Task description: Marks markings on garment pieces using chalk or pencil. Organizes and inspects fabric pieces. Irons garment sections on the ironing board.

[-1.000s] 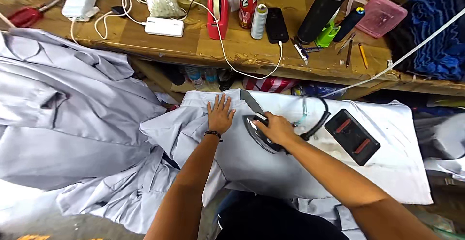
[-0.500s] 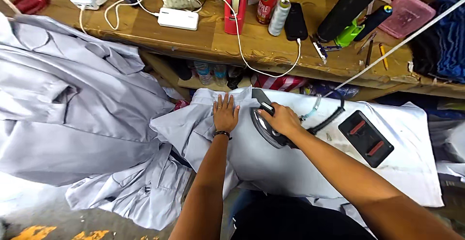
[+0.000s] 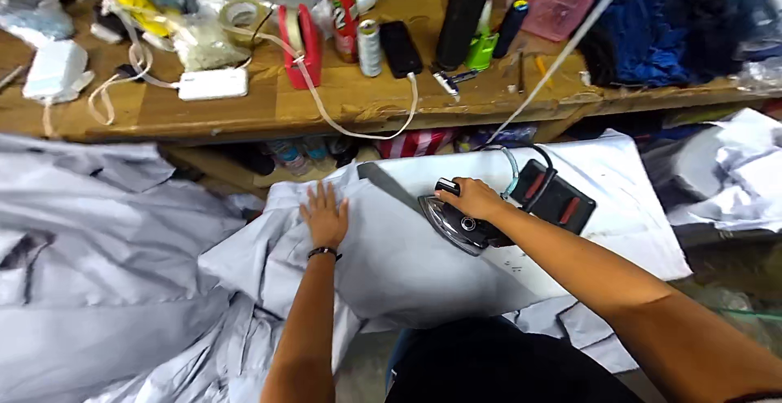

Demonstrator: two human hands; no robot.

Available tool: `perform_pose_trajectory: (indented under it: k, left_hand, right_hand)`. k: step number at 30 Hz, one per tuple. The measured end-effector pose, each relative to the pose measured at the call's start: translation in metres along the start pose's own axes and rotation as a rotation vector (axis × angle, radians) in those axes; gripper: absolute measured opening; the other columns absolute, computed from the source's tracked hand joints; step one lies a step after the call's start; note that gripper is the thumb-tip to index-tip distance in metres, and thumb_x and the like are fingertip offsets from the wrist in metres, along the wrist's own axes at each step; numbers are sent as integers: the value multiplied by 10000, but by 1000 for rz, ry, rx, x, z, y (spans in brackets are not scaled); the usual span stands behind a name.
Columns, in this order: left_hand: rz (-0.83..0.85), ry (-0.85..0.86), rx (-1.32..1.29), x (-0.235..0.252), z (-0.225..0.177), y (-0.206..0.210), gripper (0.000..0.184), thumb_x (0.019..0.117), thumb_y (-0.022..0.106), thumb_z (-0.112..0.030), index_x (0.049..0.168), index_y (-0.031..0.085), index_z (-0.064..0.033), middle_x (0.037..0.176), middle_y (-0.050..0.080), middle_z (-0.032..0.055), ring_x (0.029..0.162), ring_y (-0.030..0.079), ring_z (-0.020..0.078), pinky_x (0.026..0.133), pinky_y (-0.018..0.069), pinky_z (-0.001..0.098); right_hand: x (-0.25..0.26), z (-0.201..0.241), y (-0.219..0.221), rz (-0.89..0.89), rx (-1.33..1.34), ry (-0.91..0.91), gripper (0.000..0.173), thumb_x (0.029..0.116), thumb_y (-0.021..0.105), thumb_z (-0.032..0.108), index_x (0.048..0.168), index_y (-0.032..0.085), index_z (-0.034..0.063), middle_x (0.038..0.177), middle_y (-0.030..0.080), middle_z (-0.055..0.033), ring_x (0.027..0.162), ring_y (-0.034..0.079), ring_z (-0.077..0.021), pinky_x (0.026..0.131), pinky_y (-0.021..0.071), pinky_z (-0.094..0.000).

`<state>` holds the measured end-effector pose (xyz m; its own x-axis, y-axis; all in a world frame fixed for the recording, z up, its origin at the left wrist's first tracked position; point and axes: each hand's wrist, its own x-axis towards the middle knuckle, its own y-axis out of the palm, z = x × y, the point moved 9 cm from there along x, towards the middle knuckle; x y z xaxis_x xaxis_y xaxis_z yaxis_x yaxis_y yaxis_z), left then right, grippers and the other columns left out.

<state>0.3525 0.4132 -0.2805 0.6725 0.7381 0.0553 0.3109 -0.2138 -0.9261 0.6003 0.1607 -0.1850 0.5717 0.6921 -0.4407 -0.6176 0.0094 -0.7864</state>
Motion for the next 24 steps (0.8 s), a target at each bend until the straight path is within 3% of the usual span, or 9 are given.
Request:
perform_pose_trajectory:
  k: [5,9,14,17,20,22,24]
  left_hand:
    - [-120,-84,-145,-45,-59,3,710,1062,240,-529,1582,379,-66,1676,253,205,1556,178,453,1193,126,715]
    - [-139,-221,-176,-64,-79,29,706,1064,250,-498,1586,349,-33,1673,218,253,1550,195,456,1196,137,697]
    - [-180,-291,-40,-67,-80,42,704,1051,249,-514,1593,356,-77,1665,299,183,1554,244,384,1225,127,652]
    - [-211,-312,19,-68,-81,43,730,1030,262,-551,1580,386,-88,1651,337,167,1542,287,361,1223,161,630]
    - [-238,-315,49,-67,-81,43,763,1005,275,-592,1569,408,-96,1639,363,160,1529,317,355,1215,192,621]
    - [-241,-322,65,-66,-81,43,777,996,271,-607,1568,411,-100,1635,372,157,1527,322,353,1214,201,615]
    - [-239,-331,79,-66,-81,44,787,987,270,-616,1567,415,-104,1632,380,152,1529,318,353,1216,197,612]
  right_hand:
    - [-19,-120,-66,-66,2,117,638,972,556,660,1122,684,53,946,686,-228,899,677,-423,764,510,-657]
    - [-23,-200,-109,-117,-35,179,644,948,584,672,1122,704,64,994,698,-240,961,673,-449,810,493,-694]
    - [-5,-264,-120,-95,-45,205,742,937,526,722,1103,680,15,1018,677,-272,996,659,-461,828,474,-692]
    - [-1,-269,-121,-80,-33,170,744,949,514,716,1119,669,9,985,673,-266,958,659,-453,813,477,-678]
    - [-7,-261,-126,-109,-78,179,779,989,381,740,1212,659,47,1019,697,-257,974,676,-462,836,482,-686]
    - [-9,-236,-140,-284,-130,93,715,1024,376,652,1313,641,54,1201,672,-267,1136,631,-481,939,452,-689]
    - [0,-195,-149,-477,-81,-93,612,1029,438,511,1283,653,-2,1261,634,-292,1193,591,-486,1000,430,-660]
